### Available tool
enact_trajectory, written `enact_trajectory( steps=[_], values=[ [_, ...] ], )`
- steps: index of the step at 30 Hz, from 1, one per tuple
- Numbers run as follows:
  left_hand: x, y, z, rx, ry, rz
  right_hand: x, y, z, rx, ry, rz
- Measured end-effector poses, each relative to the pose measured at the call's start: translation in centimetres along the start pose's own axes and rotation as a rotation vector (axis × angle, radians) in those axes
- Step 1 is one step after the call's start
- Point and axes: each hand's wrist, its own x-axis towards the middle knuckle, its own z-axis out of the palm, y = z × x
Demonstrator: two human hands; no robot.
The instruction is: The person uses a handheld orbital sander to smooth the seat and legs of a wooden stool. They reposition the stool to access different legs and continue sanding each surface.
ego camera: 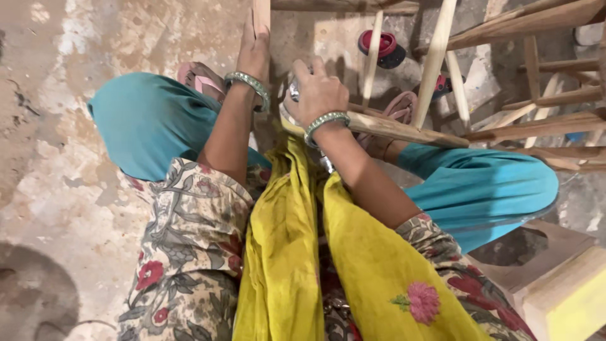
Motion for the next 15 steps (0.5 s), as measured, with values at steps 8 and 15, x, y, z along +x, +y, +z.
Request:
enact_trajectory(
  steps=[8, 15],
  values=[
    [-0.2, -1.0, 0.1, 0.030, -0.003, 0.061, -0.2, 0.3, 0.5, -0.005, 0.024, -0.010],
    [-0.3, -0.4, 0.0, 0.083, 0.030, 0.041, 0.7, 1.2, 1.2, 0.044, -0.178, 0.031]
  ],
)
